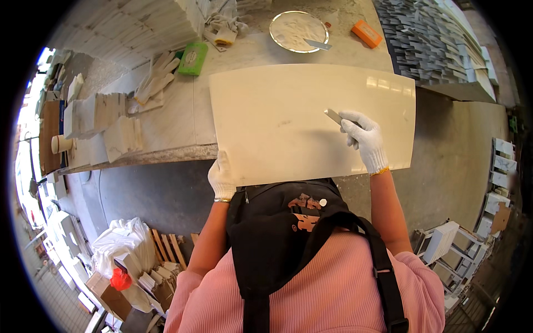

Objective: The person applies a white paste from a metal bowl onto a large white tile using a small metal spatula, then scrapes and smooths the paste into surface imperfections. The person repeatedly lifts and repositions the tile to access different areas and continues applying and smoothing the paste across the surface.

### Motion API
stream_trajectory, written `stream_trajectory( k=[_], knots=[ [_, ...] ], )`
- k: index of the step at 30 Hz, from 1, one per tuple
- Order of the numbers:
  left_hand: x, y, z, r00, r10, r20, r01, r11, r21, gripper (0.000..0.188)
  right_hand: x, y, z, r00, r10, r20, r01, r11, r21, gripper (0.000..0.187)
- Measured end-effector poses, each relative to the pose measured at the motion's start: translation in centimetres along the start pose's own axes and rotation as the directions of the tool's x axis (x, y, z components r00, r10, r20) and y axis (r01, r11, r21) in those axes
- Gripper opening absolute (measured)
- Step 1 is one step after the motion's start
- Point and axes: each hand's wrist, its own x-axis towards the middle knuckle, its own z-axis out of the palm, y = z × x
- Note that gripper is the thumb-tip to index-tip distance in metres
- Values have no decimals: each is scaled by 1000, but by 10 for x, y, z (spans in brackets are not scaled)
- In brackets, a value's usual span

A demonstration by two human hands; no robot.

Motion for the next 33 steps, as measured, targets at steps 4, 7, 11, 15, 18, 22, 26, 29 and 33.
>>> stream_trajectory(
  k=[4,7,11,15,18,22,26,29,33],
  knots=[
    [-2,-6,6,997,-47,-65,38,992,-124,60,-2,-5,3,1000,-6,-8,6,1000,-5,30],
    [2,-12,7,997,-56,-54,46,984,-174,61,-4,-10,2,1000,-10,-1,10,1000,-15,30],
    [1,-12,10,997,-41,-73,28,986,-163,62,-5,-13,0,1000,0,4,0,1000,-1,29],
    [8,-26,1,1000,4,-28,-7,997,-82,65,-3,-14,-1,1000,-15,10,15,1000,-14,29],
    [8,-26,1,1000,14,-26,-15,999,-35,71,-2,-14,-3,1000,-17,26,17,1000,-16,28],
    [8,-26,3,998,-24,-55,24,1000,13,76,-1,-11,-4,999,-12,31,13,999,-39,28],
    [8,-26,2,998,-23,-53,23,1000,-4,78,-1,-4,-7,999,-10,36,11,1000,-20,28],
    [9,-29,2,998,-39,-45,36,998,-58,77,-1,2,-7,999,4,40,-3,1000,-5,28],
    [7,-22,4,999,-11,-31,7,993,-116,67,-3,6,-6,999,13,33,-13,1000,-11,29]
  ],
)
